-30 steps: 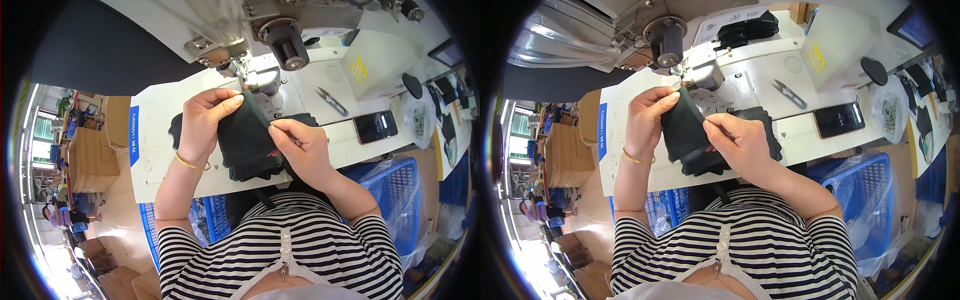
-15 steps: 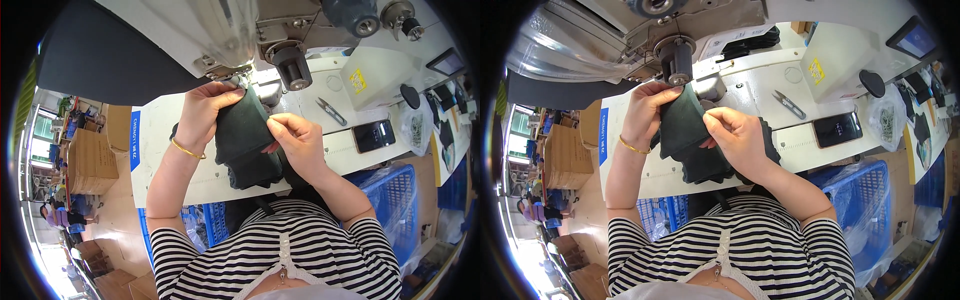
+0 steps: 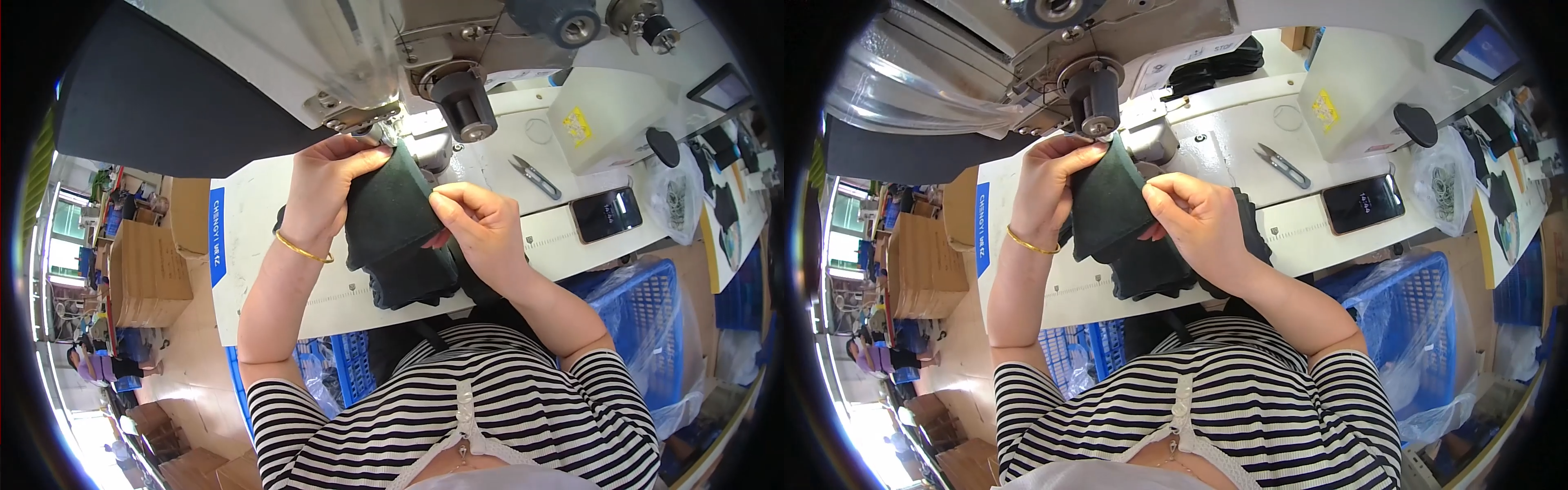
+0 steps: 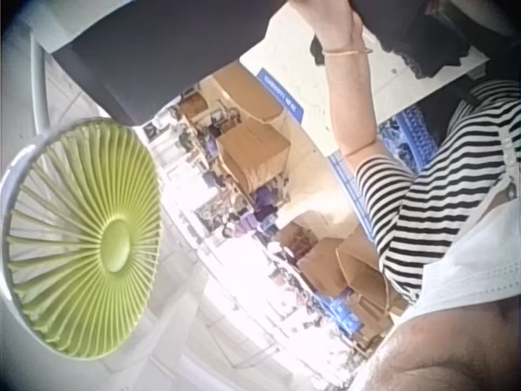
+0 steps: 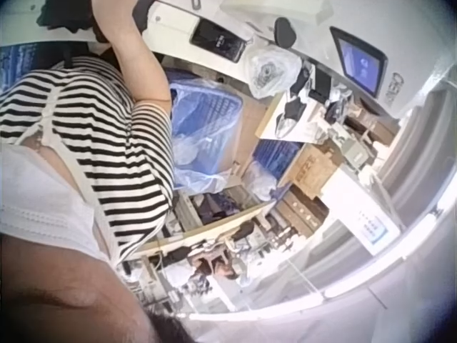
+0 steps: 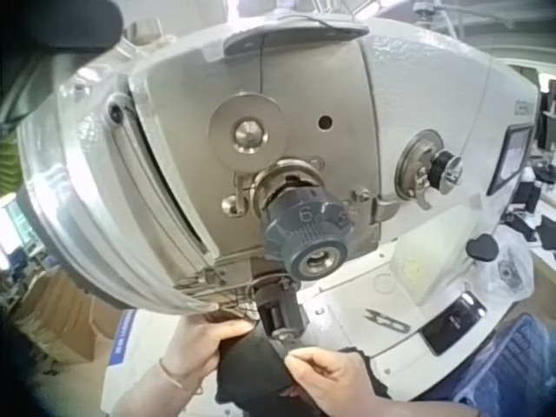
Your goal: Stitching together black shoe upper components using an industrial sewing machine.
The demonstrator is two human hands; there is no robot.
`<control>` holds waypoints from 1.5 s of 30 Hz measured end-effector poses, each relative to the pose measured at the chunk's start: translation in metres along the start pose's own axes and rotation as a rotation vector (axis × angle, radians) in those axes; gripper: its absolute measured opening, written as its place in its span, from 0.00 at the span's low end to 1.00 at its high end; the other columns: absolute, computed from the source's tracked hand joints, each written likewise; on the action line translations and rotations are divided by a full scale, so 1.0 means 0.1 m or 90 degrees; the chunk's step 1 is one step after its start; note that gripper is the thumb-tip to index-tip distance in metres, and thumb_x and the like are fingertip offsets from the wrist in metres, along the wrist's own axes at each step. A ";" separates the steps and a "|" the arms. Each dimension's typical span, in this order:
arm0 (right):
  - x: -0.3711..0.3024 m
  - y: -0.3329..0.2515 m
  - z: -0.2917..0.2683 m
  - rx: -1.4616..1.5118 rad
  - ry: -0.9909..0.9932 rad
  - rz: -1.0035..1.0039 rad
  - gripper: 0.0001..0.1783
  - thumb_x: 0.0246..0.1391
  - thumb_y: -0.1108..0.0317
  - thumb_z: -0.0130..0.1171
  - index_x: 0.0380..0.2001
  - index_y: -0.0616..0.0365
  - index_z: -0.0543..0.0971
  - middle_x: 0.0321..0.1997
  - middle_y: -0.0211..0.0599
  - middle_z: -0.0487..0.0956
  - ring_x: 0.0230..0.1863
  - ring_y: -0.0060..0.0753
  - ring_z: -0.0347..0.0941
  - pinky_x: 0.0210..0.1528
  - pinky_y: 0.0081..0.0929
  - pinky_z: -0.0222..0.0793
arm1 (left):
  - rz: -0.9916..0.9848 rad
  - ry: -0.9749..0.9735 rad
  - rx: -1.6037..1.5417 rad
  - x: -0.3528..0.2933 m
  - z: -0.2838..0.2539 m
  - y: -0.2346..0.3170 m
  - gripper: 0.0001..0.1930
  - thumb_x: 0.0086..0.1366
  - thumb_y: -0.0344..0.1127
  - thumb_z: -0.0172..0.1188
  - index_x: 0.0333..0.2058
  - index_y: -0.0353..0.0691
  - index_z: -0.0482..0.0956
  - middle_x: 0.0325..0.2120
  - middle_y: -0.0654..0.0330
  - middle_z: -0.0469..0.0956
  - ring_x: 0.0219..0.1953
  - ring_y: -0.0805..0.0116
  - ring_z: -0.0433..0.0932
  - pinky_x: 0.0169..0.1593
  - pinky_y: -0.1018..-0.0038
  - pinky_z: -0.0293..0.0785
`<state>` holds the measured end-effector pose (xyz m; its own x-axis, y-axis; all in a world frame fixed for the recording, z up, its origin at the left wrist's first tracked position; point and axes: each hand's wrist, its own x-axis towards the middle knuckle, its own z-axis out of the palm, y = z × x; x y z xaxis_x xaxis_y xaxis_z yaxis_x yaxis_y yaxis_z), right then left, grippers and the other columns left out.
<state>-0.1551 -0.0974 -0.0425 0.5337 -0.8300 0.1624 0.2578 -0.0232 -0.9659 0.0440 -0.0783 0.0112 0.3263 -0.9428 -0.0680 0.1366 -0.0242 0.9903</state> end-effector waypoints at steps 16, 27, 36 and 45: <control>-0.02 0.01 0.03 0.000 -0.004 0.008 0.11 0.65 0.70 0.55 0.40 0.70 0.80 0.29 0.38 0.82 0.27 0.25 0.80 0.31 0.18 0.76 | 0.000 0.013 -0.032 0.00 -0.01 -0.03 0.03 0.55 0.19 0.65 0.29 0.30 0.83 0.27 0.56 0.83 0.28 0.73 0.80 0.36 0.79 0.76; 0.02 0.01 0.13 0.024 0.011 -0.001 0.12 0.65 0.69 0.54 0.41 0.69 0.80 0.30 0.37 0.82 0.28 0.25 0.81 0.31 0.18 0.76 | 0.008 0.008 -0.065 0.12 -0.11 -0.07 0.05 0.56 0.17 0.61 0.24 0.32 0.80 0.29 0.54 0.83 0.31 0.71 0.80 0.38 0.78 0.77; -0.10 -0.01 0.13 -0.005 0.004 0.000 0.13 0.65 0.68 0.54 0.42 0.69 0.79 0.28 0.37 0.81 0.28 0.24 0.81 0.31 0.19 0.76 | 0.016 -0.014 -0.050 0.08 -0.08 -0.08 0.04 0.56 0.17 0.61 0.28 0.31 0.82 0.29 0.54 0.83 0.31 0.71 0.80 0.39 0.78 0.77; -0.02 -0.01 0.15 0.001 0.010 -0.011 0.12 0.64 0.68 0.54 0.40 0.68 0.80 0.25 0.34 0.81 0.28 0.22 0.81 0.31 0.19 0.76 | -0.005 0.011 -0.043 0.23 -0.15 -0.09 0.05 0.56 0.16 0.60 0.31 0.30 0.80 0.30 0.55 0.81 0.34 0.68 0.80 0.42 0.74 0.78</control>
<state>-0.1439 -0.0872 -0.0383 0.5168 -0.8379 0.1758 0.2684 -0.0364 -0.9626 0.0645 -0.0942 -0.0011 0.3408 -0.9369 -0.0785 0.2017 -0.0087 0.9794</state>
